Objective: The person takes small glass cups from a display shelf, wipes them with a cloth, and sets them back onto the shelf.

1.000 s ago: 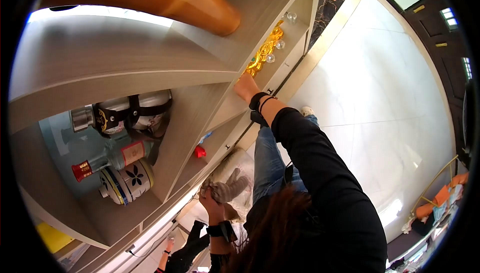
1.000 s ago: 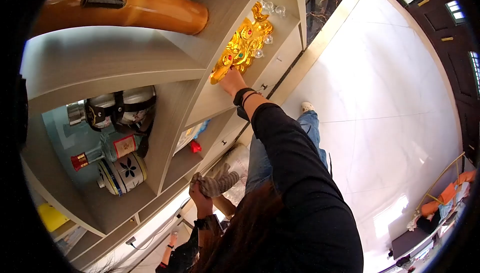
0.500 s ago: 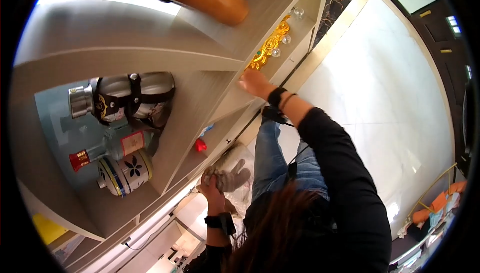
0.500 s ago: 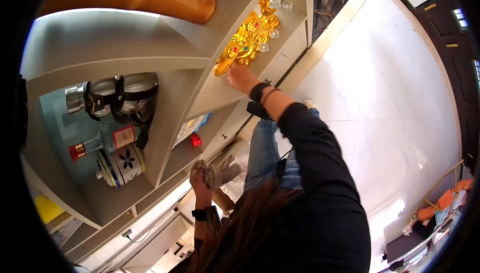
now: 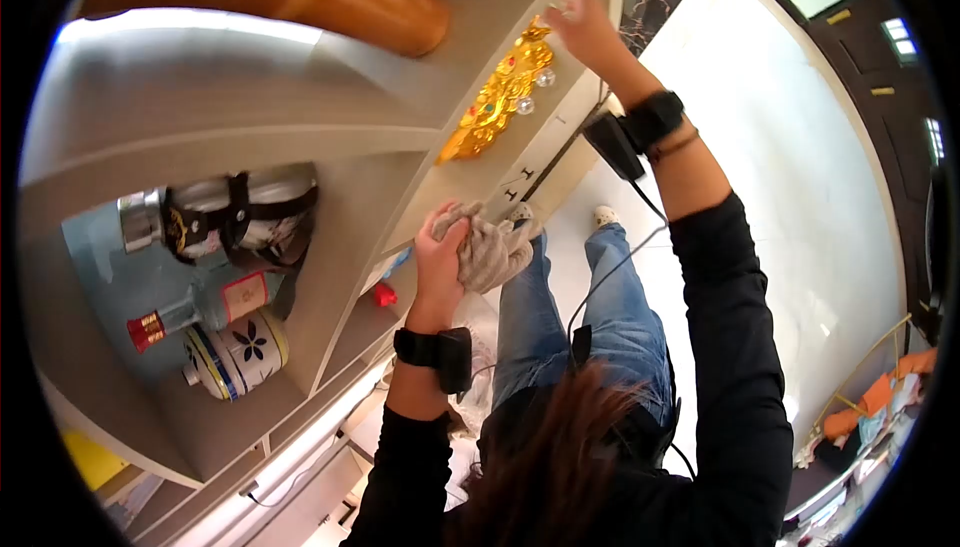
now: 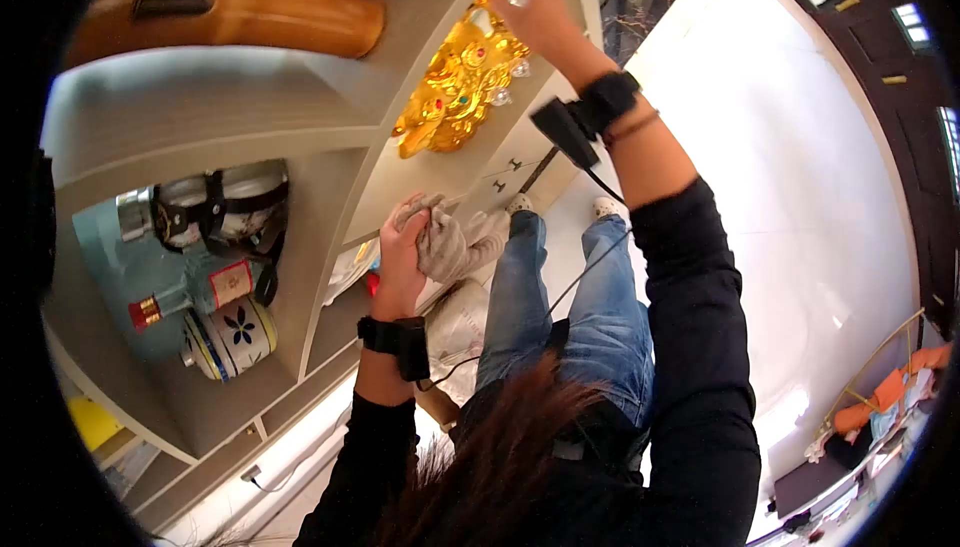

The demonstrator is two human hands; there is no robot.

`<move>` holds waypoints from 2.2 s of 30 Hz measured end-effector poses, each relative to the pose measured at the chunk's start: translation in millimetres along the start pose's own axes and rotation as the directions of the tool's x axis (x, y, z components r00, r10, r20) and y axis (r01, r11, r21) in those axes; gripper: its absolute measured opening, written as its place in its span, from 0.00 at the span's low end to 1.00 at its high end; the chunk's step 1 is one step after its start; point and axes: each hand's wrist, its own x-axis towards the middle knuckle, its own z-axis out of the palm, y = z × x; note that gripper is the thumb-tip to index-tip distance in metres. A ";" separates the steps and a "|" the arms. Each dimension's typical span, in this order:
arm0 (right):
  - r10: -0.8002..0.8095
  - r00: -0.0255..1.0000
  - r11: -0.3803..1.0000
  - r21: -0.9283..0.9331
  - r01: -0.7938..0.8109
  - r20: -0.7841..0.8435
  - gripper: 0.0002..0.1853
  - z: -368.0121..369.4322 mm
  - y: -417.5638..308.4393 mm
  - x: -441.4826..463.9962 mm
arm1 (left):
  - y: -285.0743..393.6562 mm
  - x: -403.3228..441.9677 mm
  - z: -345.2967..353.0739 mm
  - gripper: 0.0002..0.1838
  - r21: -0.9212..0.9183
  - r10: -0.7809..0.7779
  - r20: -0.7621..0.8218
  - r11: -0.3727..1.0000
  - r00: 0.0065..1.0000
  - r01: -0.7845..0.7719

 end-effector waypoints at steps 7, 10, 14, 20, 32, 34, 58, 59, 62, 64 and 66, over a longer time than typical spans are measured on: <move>0.245 0.932 0.958 0.080 -0.275 0.268 0.43 35.4 31.6 29.4 | 28.8 39.6 28.5 0.12 -0.269 -0.056 -0.110 0.963 0.992 0.024; 0.415 0.835 0.854 0.160 -0.494 0.361 0.43 40.8 30.3 27.3 | 40.4 52.2 37.6 0.13 -0.225 -0.081 -0.125 0.973 0.989 0.051; 0.288 0.843 0.931 0.075 -0.358 0.455 0.32 53.1 66.8 33.5 | 48.1 57.1 44.3 0.14 -0.294 -0.163 -0.071 0.946 0.984 0.135; 0.197 0.843 0.963 0.064 -0.263 0.500 0.19 43.8 57.3 48.5 | 51.4 51.9 48.4 0.11 -0.276 -0.119 -0.178 0.959 0.977 0.067; 0.387 0.741 0.591 0.470 -0.656 0.549 0.14 36.6 29.5 42.1 | 45.8 57.3 39.0 0.11 -0.398 -0.186 -0.094 0.908 0.978 0.134; 0.385 0.756 0.598 0.481 -0.641 0.529 0.14 28.6 12.1 41.4 | 44.1 60.7 37.6 0.11 -0.417 -0.196 -0.084 0.897 0.977 0.144; 0.392 0.759 0.671 0.403 -0.622 0.519 0.17 26.5 31.9 45.3 | 48.1 60.8 43.9 0.12 -0.332 -0.124 -0.046 0.938 0.991 0.102; 0.394 0.760 0.672 0.402 -0.622 0.517 0.17 26.6 31.5 44.8 | 47.7 62.3 44.3 0.12 -0.356 -0.156 -0.087 0.927 0.984 0.116; 0.401 0.763 0.681 0.393 -0.619 0.507 0.18 27.1 31.1 45.9 | 49.8 63.5 45.8 0.12 -0.412 -0.190 -0.083 0.901 0.978 0.140; 0.413 0.763 0.687 0.381 -0.619 0.497 0.18 30.5 37.0 47.2 | 45.4 64.6 42.2 0.12 -0.392 -0.167 -0.062 0.911 0.984 0.130; 0.418 0.771 0.714 0.352 -0.606 0.481 0.18 40.7 49.6 49.3 | 49.2 65.7 43.7 0.12 -0.377 -0.128 -0.041 0.920 0.991 0.103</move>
